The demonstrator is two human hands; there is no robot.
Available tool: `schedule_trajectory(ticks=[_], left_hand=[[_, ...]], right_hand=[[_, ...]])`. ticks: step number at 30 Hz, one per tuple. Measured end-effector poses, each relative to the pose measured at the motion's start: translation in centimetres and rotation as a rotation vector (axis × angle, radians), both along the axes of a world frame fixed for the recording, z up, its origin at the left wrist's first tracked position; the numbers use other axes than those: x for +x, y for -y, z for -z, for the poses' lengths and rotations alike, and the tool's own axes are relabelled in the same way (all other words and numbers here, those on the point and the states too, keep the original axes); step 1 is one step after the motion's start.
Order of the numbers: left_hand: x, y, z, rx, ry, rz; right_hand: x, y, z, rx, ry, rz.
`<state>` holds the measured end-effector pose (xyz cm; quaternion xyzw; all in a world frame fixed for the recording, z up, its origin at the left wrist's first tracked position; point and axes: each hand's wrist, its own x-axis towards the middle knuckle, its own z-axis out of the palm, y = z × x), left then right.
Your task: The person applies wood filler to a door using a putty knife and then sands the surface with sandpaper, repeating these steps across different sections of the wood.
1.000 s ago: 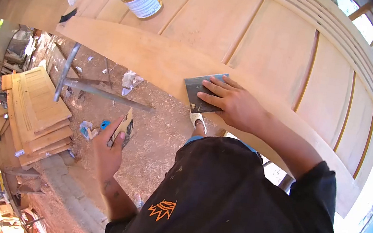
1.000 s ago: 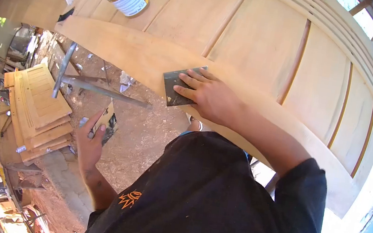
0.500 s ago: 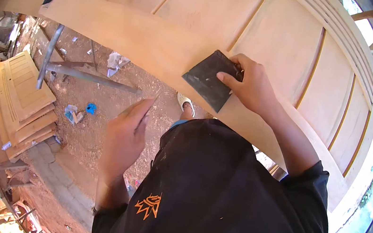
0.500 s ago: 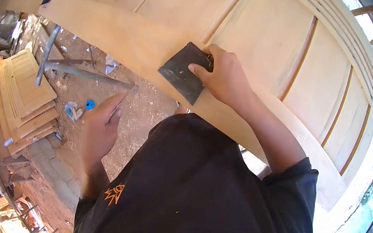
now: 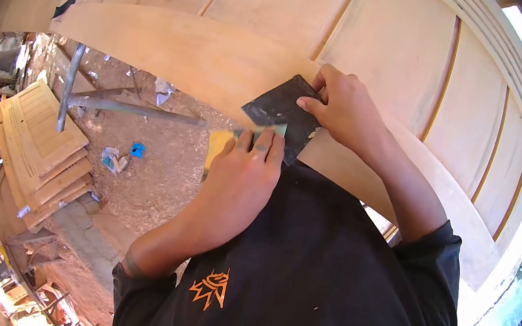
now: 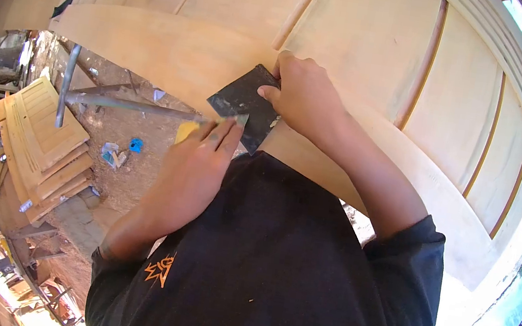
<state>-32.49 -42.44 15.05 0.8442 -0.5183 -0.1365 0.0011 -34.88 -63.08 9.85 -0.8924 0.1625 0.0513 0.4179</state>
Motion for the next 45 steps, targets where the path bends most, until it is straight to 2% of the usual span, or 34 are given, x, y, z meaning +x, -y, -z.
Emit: schedule_trajectory(ticks=[1,4,7,11,14,16,20,25,28,31,37,40,45], left_hand=[[0.1,0.4,0.1,0.007,0.034,0.001],[1.3,1.3,-0.7,0.023,-0.103,-0.069],[0.5,0.9,-1.0,0.063,-0.075,-0.019],[2.5,1.3,-0.2,-0.083,0.026,-0.046],[2.3,0.8,-2.6,-0.076,0.012,0.116],[2.0,0.6,-2.9,-0.087,-0.021,0.278],[0.6,1.6,-0.3,-0.097,-0.079,0.316],[-0.3,1.9,-1.1,0.039,-0.017,0.346],[-0.2,3.9,-0.3,-0.002,0.014,0.338],[-0.2,4.2,-1.8,0.125,-0.109,0.305],[-0.4,5.1,-0.5,0.031,-0.021,0.342],[-0.8,4.9,-1.8,0.140,-0.072,0.331],[-0.6,5.7,-1.5,0.110,-0.090,0.307]], right_hand=[[0.1,0.0,0.0,0.001,-0.002,-0.006],[0.1,-0.1,-0.2,0.006,-0.021,0.002],[0.2,0.2,0.0,0.004,-0.014,0.008],[-0.3,-0.1,0.7,0.007,0.072,0.021],[-1.1,-0.1,1.1,-0.235,0.310,-0.012],[-0.7,0.7,1.0,-0.293,0.269,-0.040],[0.4,1.7,0.6,-0.383,0.137,-0.128],[1.1,1.9,0.9,-0.417,0.081,-0.149],[1.7,2.0,0.7,-0.458,0.049,-0.162],[1.4,1.8,1.3,-0.481,0.082,-0.139],[1.4,2.0,1.3,-0.438,0.069,-0.136],[1.3,2.0,1.5,-0.449,0.079,-0.121],[1.4,2.0,1.3,-0.427,0.065,-0.136]])
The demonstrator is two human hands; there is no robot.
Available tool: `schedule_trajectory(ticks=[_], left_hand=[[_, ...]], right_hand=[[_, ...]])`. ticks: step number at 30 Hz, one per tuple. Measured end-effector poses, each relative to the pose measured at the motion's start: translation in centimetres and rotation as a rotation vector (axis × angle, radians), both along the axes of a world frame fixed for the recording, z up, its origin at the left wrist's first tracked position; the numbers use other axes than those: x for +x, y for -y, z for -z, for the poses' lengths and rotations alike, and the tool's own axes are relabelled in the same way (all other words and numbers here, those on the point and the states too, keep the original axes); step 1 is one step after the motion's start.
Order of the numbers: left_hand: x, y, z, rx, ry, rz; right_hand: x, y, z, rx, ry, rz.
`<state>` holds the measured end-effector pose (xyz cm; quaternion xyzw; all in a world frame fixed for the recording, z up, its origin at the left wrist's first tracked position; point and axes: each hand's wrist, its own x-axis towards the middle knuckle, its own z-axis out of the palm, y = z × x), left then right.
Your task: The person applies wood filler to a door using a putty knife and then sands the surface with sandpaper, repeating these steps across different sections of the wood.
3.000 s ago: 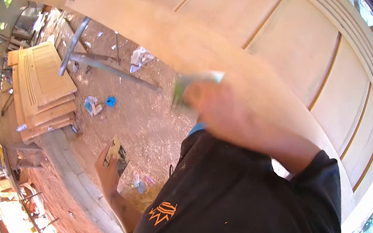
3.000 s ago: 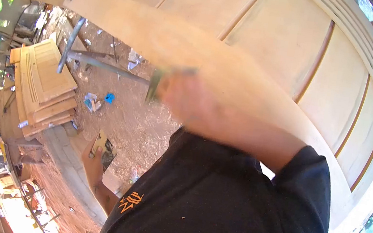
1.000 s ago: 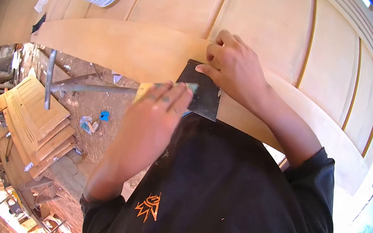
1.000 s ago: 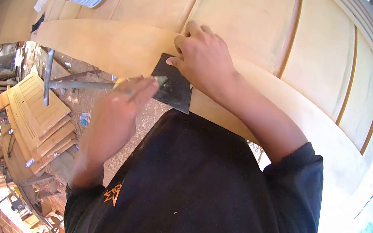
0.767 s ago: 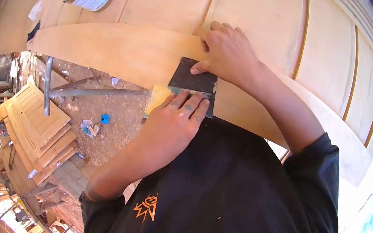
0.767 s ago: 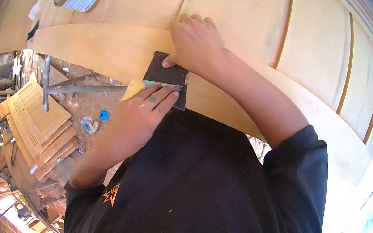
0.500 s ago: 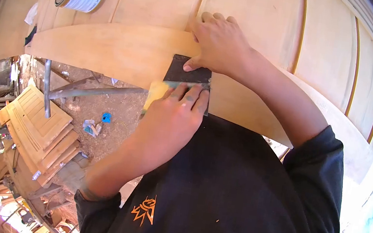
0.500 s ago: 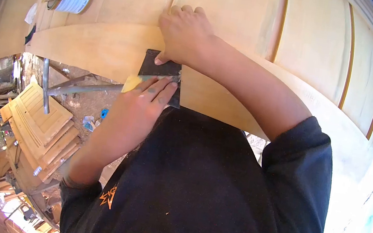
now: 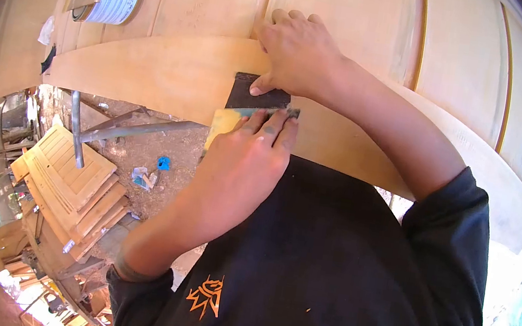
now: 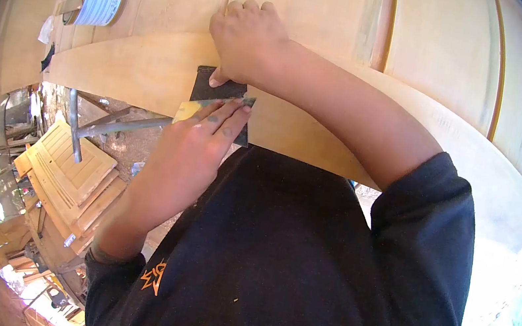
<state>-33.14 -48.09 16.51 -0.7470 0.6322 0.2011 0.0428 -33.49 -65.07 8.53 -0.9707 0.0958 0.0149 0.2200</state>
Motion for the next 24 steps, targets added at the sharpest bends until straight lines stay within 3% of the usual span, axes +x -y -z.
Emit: schedule_trajectory(ticks=[24], left_hand=[[0.3,0.0,0.0,-0.043,-0.062,-0.039]], right_hand=[[0.2,0.4,-0.1,0.050,-0.045,-0.017]])
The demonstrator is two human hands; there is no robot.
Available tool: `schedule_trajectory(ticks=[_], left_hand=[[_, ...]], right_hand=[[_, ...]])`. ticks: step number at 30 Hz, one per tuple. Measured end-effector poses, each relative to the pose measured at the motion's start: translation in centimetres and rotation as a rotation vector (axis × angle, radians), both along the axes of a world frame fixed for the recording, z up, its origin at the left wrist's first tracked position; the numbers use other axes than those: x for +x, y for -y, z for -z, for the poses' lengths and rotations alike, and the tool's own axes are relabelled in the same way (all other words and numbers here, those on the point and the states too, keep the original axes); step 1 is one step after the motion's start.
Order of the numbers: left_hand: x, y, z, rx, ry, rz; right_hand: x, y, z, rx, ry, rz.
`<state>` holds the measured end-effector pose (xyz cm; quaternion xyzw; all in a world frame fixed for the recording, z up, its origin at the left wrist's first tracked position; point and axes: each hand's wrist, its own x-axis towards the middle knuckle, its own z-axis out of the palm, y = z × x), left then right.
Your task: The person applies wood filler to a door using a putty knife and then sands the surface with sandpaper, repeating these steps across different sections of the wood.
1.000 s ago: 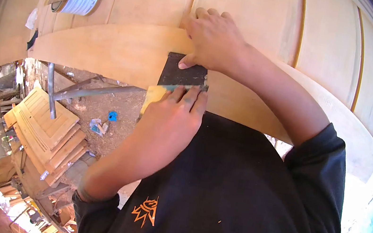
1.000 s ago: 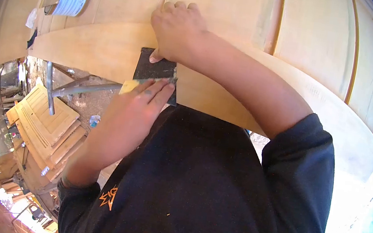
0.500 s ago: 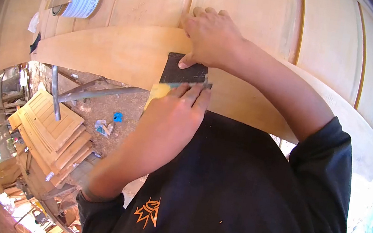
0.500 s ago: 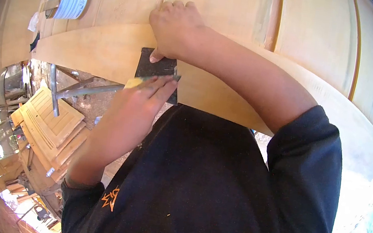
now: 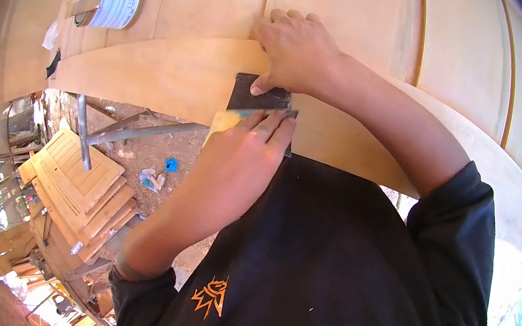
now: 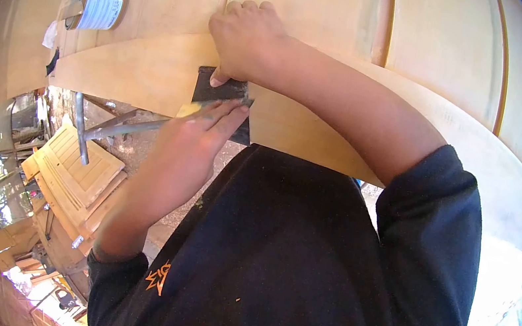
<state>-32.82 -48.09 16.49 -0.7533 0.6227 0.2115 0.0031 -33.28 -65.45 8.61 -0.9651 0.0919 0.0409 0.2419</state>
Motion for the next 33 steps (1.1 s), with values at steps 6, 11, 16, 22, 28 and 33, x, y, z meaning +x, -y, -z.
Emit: schedule_trajectory(ticks=[6,11,16,22,28,33], left_hand=[[0.0,0.2,0.7,-0.052,0.053,-0.011],[0.2,-0.4,-0.7,0.023,0.014,-0.011],[0.8,-0.4,-0.6,0.023,-0.027,0.013],[0.9,0.2,0.0,-0.048,-0.009,0.013],[0.7,0.2,0.2,-0.093,0.012,0.005],[0.5,0.0,-0.3,-0.056,-0.005,0.000]], right_hand=[[0.0,0.1,0.0,0.013,0.021,-0.002],[0.0,-0.1,0.0,0.004,-0.003,0.016],[-0.2,-0.5,0.1,-0.018,0.015,0.008],[0.0,-0.3,-0.2,0.007,-0.019,0.000],[0.0,-0.1,0.2,0.036,-0.007,0.022],[-0.5,-0.4,0.8,0.060,0.062,0.074]])
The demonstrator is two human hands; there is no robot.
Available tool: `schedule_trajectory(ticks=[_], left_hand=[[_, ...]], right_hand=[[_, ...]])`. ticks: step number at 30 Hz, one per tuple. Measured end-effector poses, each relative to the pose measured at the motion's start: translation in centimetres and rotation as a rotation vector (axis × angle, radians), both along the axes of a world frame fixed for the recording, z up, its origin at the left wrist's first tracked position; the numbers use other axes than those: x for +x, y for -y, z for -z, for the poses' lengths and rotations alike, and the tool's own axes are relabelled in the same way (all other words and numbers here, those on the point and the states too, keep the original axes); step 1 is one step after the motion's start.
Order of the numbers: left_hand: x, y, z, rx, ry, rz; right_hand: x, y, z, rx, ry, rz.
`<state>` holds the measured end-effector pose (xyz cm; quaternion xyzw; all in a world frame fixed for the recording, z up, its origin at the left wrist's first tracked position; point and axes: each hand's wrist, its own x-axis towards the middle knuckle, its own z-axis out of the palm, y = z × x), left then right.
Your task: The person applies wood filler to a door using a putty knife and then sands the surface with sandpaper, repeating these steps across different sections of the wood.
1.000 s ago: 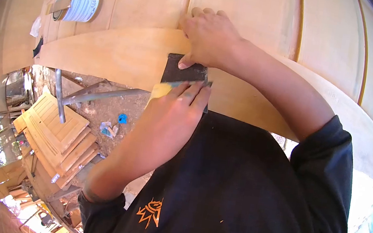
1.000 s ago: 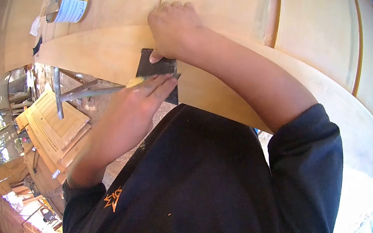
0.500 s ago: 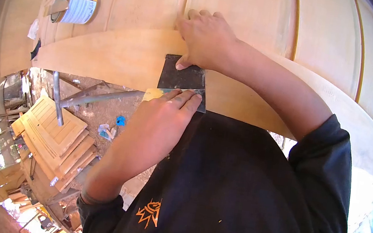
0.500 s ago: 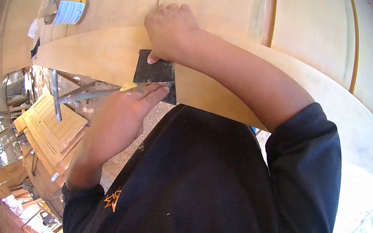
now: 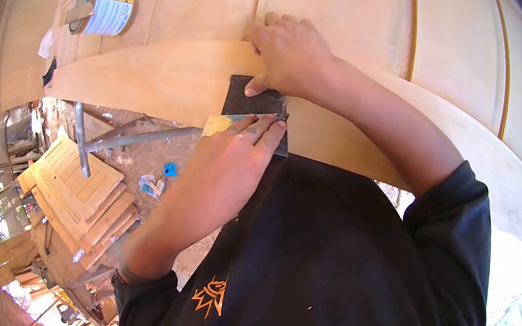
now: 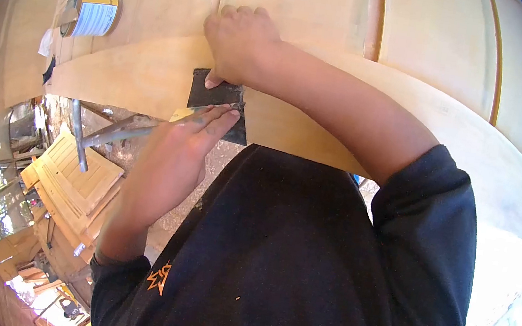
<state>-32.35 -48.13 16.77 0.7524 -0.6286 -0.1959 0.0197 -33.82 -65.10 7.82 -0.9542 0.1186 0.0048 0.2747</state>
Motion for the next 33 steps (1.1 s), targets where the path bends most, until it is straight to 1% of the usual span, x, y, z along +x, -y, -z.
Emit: schedule_trajectory(ticks=[1,5,7,11,14,17,20,23,26,27,30,31,32,33], left_hand=[[-0.1,-0.2,-0.2,0.017,0.000,-0.005],[0.1,0.2,1.1,-0.079,0.026,-0.051],[0.3,-0.9,1.3,-0.125,0.027,-0.066],[1.3,-4.6,-1.5,-0.097,-0.107,-0.314],[1.5,-7.9,-3.2,-0.122,-0.155,-0.482],[1.6,-10.4,-3.2,-0.179,-0.203,-0.605],[1.6,-12.0,-2.9,-0.241,-0.225,-0.710],[1.6,-13.3,-2.5,-0.351,-0.212,-0.785],[1.5,-14.6,-2.4,-0.453,-0.188,-0.853],[1.5,-14.9,-2.2,-0.479,-0.178,-0.867],[1.6,-15.6,-1.7,-0.474,-0.201,-0.891],[1.7,-15.6,-1.5,-0.464,-0.219,-0.893],[1.7,-15.4,-1.4,-0.499,-0.203,-0.897],[1.7,-15.0,-1.4,-0.533,-0.186,-0.901]], right_hand=[[0.0,-0.1,-0.1,0.005,-0.010,-0.005],[-0.1,-0.2,-0.5,0.011,0.004,-0.018],[-0.6,-0.3,0.0,0.038,0.078,-0.053],[-2.0,-0.8,1.2,0.005,0.226,-0.049],[-3.6,-1.6,-0.1,-0.051,0.320,0.000],[-4.2,-3.6,-1.0,-0.272,0.161,0.000],[-3.6,-3.5,-0.6,-0.248,0.146,-0.025],[-2.9,-1.8,-2.2,0.203,0.008,-0.105],[-2.2,-0.8,-7.3,0.463,0.059,0.080],[-2.5,-0.7,-7.0,0.334,0.360,0.066],[-3.9,-0.3,-4.1,-0.065,0.499,-0.373],[-4.9,-0.8,-2.6,-0.110,0.300,-0.513],[-5.4,-1.1,-2.7,-0.130,0.309,-0.589],[-5.8,-1.3,-3.1,-0.021,0.352,-0.525]])
